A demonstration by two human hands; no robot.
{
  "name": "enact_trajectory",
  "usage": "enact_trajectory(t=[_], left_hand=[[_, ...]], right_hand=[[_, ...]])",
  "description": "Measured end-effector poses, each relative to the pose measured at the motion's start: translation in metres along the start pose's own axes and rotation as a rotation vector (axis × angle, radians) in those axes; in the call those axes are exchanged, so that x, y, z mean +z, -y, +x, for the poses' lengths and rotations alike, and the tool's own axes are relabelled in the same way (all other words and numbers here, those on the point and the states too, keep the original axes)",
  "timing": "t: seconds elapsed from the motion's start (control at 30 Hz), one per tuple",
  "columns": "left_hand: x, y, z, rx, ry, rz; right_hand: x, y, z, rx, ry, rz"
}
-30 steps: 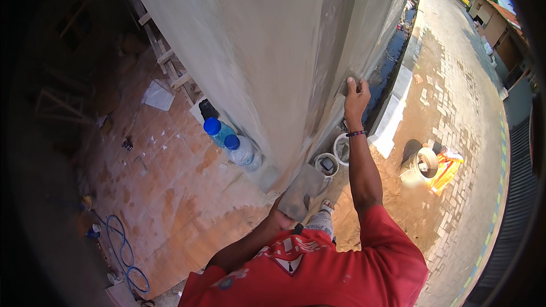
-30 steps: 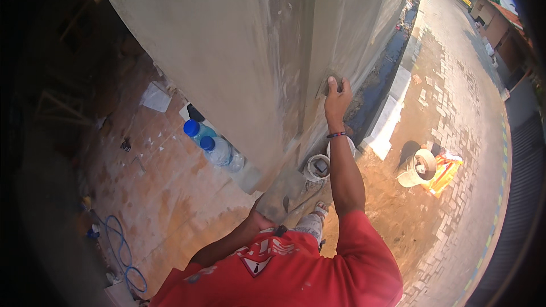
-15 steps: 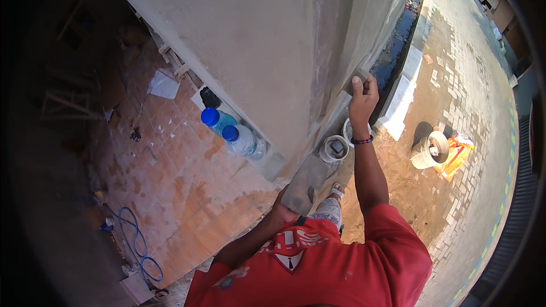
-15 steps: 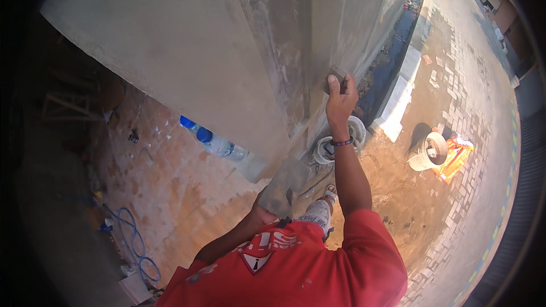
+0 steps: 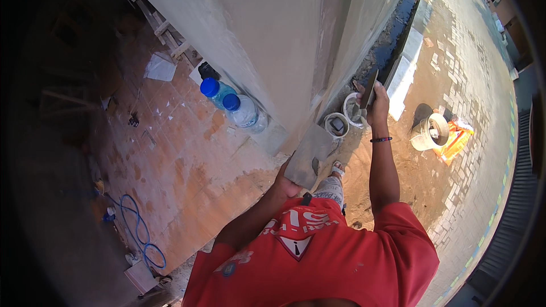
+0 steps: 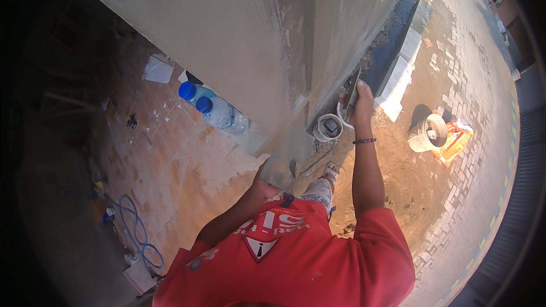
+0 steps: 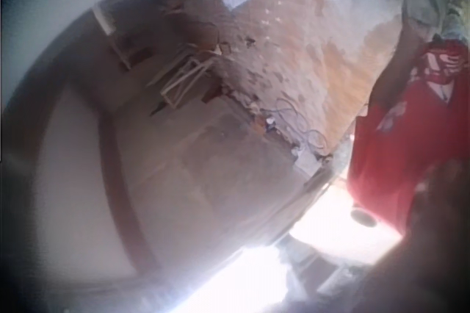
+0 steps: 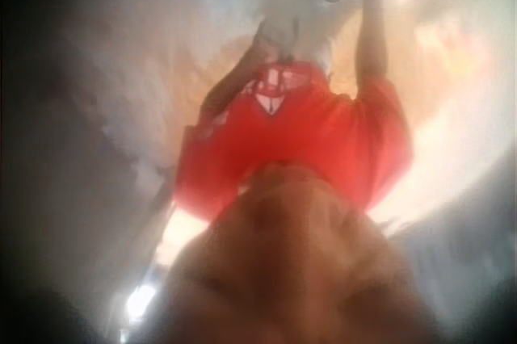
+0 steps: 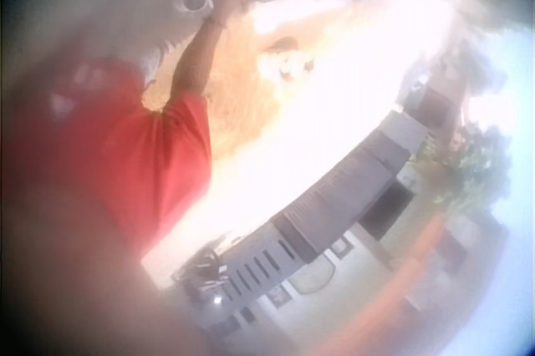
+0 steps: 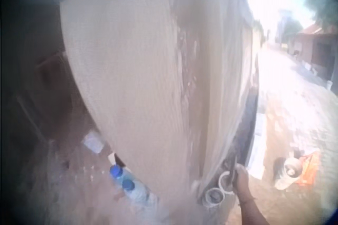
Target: The person applies plaster to a vertical wall using a trowel and a hawk. They repeatedly scoop plaster from a bucket, spread it on the wall, and smooth the surface. The person works on different sections of the wall, including edges and corners.
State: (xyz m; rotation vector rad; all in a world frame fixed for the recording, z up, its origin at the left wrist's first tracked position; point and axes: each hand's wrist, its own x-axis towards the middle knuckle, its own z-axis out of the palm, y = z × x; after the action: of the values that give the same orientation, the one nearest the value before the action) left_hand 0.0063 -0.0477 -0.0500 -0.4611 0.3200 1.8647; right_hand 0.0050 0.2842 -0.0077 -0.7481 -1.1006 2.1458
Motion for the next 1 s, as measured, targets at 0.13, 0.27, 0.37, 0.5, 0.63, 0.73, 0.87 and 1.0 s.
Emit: enact_trajectory(t=[0.13,0.27,0.37,0.5,0.63,0.73,0.87,1.0], left_hand=[[0.013,-0.002,0.004,-0.033,0.061,0.029],[0.022,-0.003,0.014,-0.107,0.126,0.027],[0.043,-0.002,0.015,-0.161,0.271,0.055],[0.044,0.004,0.017,-0.200,0.316,0.004],[0.045,0.006,0.011,-0.250,0.325,0.015],[0.045,0.003,0.008,-0.279,0.228,-0.015],[0.045,-0.005,0.005,-0.329,0.315,0.000],[0.043,-0.008,0.002,-0.311,0.309,-0.012]], right_hand=[[-0.019,0.014,-0.073,0.142,0.091,-0.061],[-0.037,0.027,-0.126,0.053,0.027,-0.176],[-0.039,0.033,-0.158,0.107,-0.040,-0.101],[-0.047,0.023,-0.197,0.302,0.002,0.159],[-0.028,0.024,-0.228,0.120,0.036,-0.116],[0.000,0.034,-0.246,-0.077,0.103,-0.355],[0.006,0.033,-0.257,-0.193,0.107,-0.653],[0.018,0.041,-0.261,-0.339,0.198,-0.931]])
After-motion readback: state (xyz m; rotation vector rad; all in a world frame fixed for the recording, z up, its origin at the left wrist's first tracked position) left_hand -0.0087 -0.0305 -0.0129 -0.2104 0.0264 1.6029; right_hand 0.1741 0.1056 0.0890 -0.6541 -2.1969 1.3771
